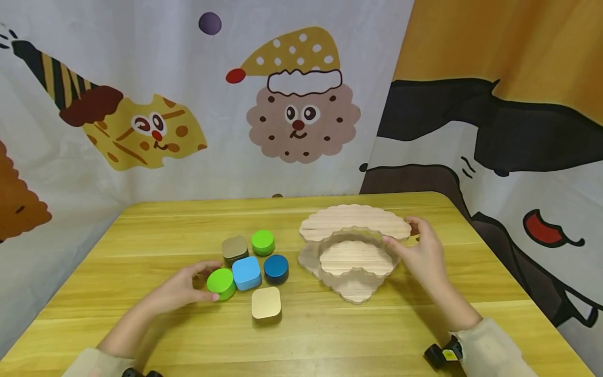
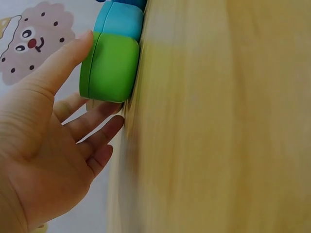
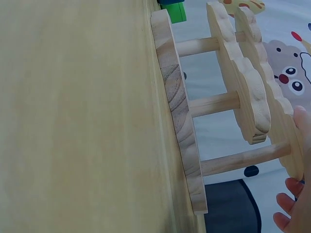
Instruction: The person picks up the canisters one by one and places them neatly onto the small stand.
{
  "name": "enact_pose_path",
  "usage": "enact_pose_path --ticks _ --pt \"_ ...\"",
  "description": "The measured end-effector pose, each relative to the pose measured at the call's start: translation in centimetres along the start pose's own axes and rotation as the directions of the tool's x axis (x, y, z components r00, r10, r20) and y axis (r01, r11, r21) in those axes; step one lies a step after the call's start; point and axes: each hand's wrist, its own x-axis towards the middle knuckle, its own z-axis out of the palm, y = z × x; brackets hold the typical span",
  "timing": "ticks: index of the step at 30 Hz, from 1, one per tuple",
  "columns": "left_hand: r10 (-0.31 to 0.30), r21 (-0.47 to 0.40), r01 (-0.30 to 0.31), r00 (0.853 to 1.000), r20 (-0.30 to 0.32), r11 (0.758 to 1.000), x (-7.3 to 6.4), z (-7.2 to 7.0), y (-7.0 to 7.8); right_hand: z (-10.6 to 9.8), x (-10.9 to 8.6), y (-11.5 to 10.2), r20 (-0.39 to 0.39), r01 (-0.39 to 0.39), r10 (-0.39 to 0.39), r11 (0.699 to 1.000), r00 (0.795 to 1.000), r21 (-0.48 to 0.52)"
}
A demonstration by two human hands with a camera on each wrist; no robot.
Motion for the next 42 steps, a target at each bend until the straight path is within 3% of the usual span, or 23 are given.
enact_pose_path --ticks 7,18,23,29,42 --pt "-0.053 -0.009 0.053 0.999 0.012 0.999 0.2 0.2 0.0 0.1 0.1 0.0 -0.002 0.008 -0.008 1.000 1.000 0.008" --pt "-0.013 -0.034 0.014 1.000 0.029 0.999 0.3 0.1 0.1 0.1 0.1 -0.1 0.012 -0.011 0.011 1.000 1.000 0.003" --pt "-0.024 -0.036 0.024 0.999 0.025 0.999 0.2 0.0 0.3 0.1 0.1 -0.1 0.012 -0.011 0.010 1.000 1.000 0.010" --pt "-0.030 -0.023 0.030 0.999 -0.013 0.999 0.0 0.1 0.5 0.1 0.0 -0.1 0.004 -0.010 0.010 1.000 1.000 0.010" --pt "0.020 0.011 -0.019 0.991 -0.131 1.000 -0.4 -0.3 2.4 0.1 -0.1 -0.5 0.002 -0.045 0.044 0.999 0.999 0.019"
